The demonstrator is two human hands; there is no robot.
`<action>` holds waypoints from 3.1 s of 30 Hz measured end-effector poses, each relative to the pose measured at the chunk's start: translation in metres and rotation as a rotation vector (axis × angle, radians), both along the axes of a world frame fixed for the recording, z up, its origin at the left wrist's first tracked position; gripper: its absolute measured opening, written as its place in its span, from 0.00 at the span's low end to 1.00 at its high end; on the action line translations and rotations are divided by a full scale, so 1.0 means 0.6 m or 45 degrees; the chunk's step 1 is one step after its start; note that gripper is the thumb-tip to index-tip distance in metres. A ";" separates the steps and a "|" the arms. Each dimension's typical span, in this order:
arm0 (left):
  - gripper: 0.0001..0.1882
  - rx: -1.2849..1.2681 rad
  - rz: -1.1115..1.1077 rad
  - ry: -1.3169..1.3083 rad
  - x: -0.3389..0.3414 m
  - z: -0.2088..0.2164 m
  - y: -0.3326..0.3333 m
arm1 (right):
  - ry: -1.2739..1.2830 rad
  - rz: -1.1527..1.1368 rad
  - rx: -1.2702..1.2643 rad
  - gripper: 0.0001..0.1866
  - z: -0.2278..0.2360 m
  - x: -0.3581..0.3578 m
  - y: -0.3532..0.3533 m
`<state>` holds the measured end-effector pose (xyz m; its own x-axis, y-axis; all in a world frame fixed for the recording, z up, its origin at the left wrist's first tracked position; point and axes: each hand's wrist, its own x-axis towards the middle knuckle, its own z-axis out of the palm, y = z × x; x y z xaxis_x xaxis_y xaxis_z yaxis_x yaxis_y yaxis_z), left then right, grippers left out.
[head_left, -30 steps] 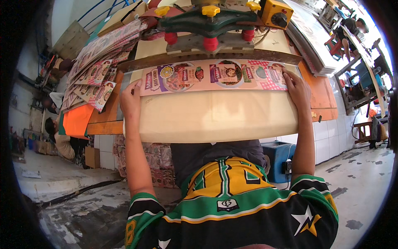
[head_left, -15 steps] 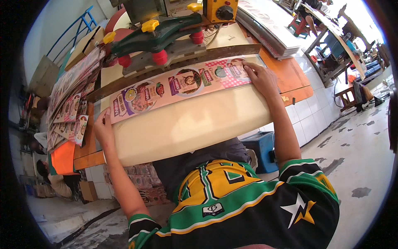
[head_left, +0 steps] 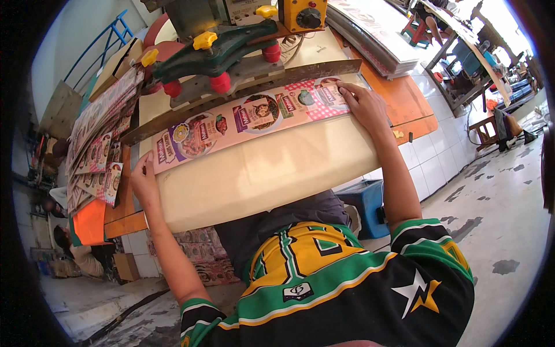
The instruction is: The person repeatedly picks up printed label strips, aligns them on the workstation, and folds them by hand.
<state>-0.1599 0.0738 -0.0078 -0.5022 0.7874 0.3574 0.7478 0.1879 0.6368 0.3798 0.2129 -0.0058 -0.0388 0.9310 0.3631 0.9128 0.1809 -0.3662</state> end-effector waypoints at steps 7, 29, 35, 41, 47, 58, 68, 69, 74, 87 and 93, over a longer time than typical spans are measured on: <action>0.18 0.019 -0.005 0.047 -0.003 -0.003 -0.001 | 0.038 -0.014 -0.042 0.18 -0.001 0.000 0.002; 0.16 0.046 -0.051 -0.159 0.036 -0.002 -0.069 | 0.150 0.049 0.023 0.15 0.009 -0.002 -0.059; 0.16 0.086 -0.047 -0.141 0.035 -0.009 -0.068 | 0.170 0.048 0.043 0.15 0.004 -0.002 -0.059; 0.15 0.084 -0.040 -0.171 0.040 -0.004 -0.068 | 0.199 0.056 0.070 0.15 0.004 -0.003 -0.059; 0.14 0.083 -0.024 -0.153 0.047 0.002 -0.069 | 0.192 0.058 0.067 0.14 0.002 0.000 -0.057; 0.15 0.111 -0.058 -0.181 0.037 -0.006 -0.069 | 0.178 0.057 0.062 0.14 0.004 -0.002 -0.057; 0.15 0.063 -0.033 -0.270 0.029 -0.010 -0.071 | 0.182 0.066 0.061 0.15 0.002 0.000 -0.056; 0.15 0.051 -0.028 -0.272 0.030 -0.009 -0.071 | 0.176 0.064 0.055 0.15 0.003 0.000 -0.056; 0.15 0.055 -0.033 -0.267 0.033 -0.006 -0.070 | 0.183 0.063 0.077 0.15 0.001 0.000 -0.056; 0.15 0.078 -0.057 -0.283 0.029 -0.010 -0.070 | 0.202 0.046 0.053 0.15 0.003 -0.002 -0.057; 0.14 0.083 -0.069 -0.224 0.040 -0.002 -0.070 | 0.189 0.055 0.074 0.15 0.002 -0.001 -0.057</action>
